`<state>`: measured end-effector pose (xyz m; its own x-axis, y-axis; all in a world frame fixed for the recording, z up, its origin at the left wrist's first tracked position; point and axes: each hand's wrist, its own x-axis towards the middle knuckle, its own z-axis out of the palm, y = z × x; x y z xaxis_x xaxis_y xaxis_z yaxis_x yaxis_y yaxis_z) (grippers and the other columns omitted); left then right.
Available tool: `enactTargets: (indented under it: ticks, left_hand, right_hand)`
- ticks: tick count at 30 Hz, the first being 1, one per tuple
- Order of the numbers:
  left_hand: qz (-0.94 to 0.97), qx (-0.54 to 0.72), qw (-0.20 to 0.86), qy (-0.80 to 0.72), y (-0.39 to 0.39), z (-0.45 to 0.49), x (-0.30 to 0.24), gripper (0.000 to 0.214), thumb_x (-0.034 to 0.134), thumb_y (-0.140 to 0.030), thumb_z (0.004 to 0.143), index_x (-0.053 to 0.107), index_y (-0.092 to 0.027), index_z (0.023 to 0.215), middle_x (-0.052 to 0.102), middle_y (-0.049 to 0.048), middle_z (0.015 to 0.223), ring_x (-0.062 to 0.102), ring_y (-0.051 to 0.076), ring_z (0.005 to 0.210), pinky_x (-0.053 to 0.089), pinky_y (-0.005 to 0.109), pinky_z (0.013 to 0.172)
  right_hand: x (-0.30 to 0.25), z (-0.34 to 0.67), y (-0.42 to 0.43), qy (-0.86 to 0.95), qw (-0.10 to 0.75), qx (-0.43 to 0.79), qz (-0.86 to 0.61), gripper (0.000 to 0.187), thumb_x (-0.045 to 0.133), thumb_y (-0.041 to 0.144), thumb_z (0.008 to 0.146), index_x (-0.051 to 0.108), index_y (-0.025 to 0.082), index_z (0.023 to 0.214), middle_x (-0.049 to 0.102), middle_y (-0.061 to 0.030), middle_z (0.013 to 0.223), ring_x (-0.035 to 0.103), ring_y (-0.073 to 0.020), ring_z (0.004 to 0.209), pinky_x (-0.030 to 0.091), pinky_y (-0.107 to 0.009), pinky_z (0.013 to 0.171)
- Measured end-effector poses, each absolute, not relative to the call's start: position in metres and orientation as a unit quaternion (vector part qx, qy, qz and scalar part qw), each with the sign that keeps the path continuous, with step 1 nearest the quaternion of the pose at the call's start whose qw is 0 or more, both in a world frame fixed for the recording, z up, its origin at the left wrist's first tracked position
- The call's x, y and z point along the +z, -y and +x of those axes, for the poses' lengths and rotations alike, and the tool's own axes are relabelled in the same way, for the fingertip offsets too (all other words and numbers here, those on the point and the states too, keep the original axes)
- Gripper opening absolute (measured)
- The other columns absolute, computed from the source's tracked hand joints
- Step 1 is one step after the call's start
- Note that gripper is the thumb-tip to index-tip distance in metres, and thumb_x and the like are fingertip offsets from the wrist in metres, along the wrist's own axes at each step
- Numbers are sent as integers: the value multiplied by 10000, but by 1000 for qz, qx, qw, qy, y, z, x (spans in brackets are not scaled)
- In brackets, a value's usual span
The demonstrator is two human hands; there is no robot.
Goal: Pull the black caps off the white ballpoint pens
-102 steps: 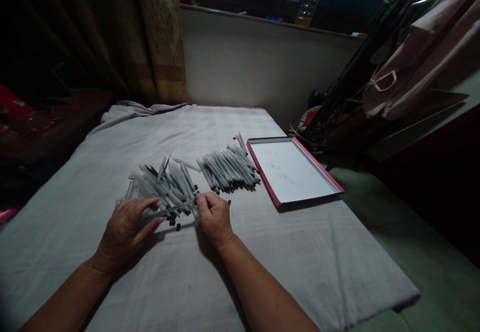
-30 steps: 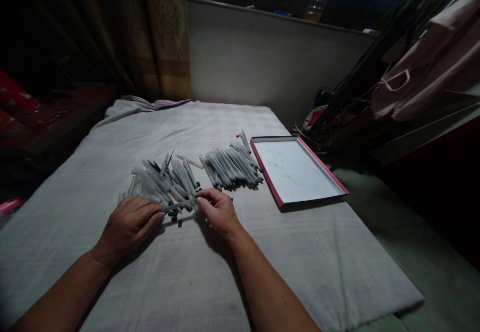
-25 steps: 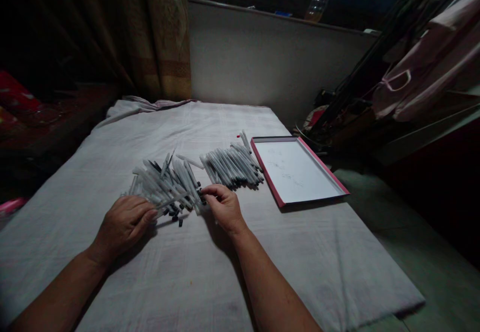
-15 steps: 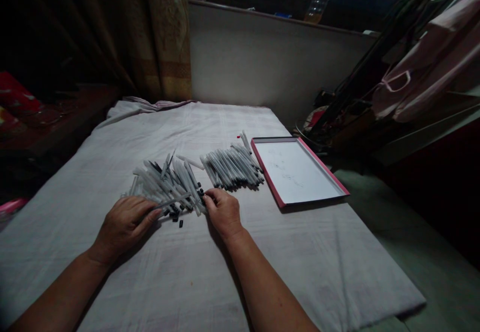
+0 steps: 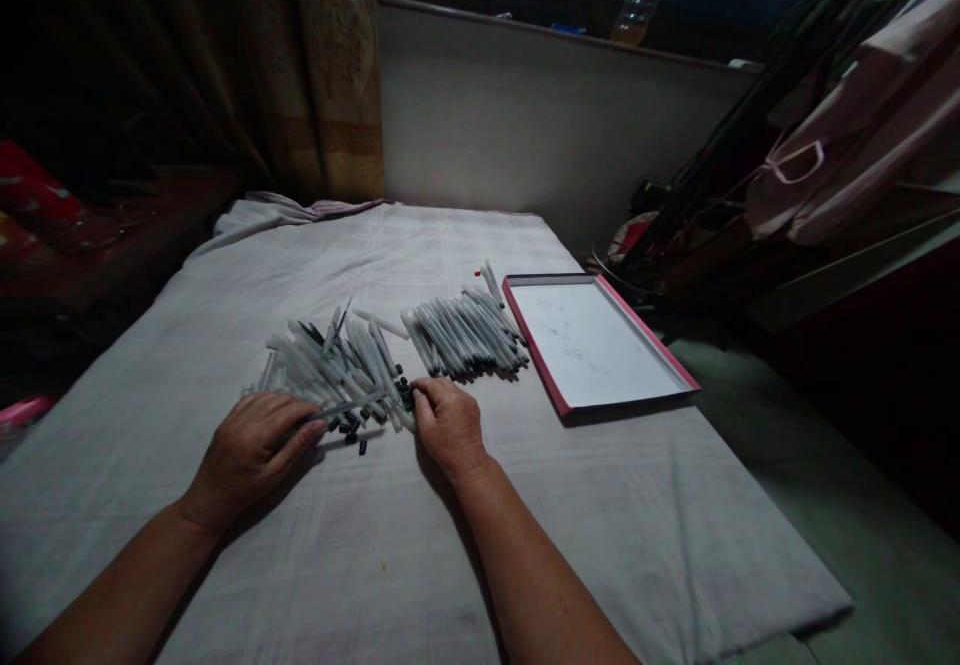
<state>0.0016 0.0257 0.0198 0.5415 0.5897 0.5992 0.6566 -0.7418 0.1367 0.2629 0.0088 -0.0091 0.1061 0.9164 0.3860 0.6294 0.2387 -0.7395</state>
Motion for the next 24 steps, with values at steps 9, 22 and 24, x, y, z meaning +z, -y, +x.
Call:
enactTargets:
  ticks: [9,22,24]
  left_hand:
    - [-881,-317,61,347,-26,4,19,220,519,-356,993,650,-194,924,691,22,800,611,182,732,448,322,726]
    - [-806,-324,136,475,-39,-30,15,230,497,-375,988,641,-195,982,721,79,874,667,262,824,470,386,754]
    - [-788,-333,145,497,-40,-33,13,214,493,-357,987,637,-200,999,719,82,885,667,266,833,472,387,754]
  right_hand:
    - [6,252,-5,594,525,325,-516,200,633,334,834,777,197,812,757,-46,773,676,-171,703,516,-265,663]
    - [21,268,-19,248,709,341,-565,283,720,423,638,690,170,761,701,-23,626,572,-123,481,348,-198,400]
    - [19,265,-20,252,711,335,-565,303,724,434,647,682,171,791,738,-51,686,629,-147,519,350,-193,385]
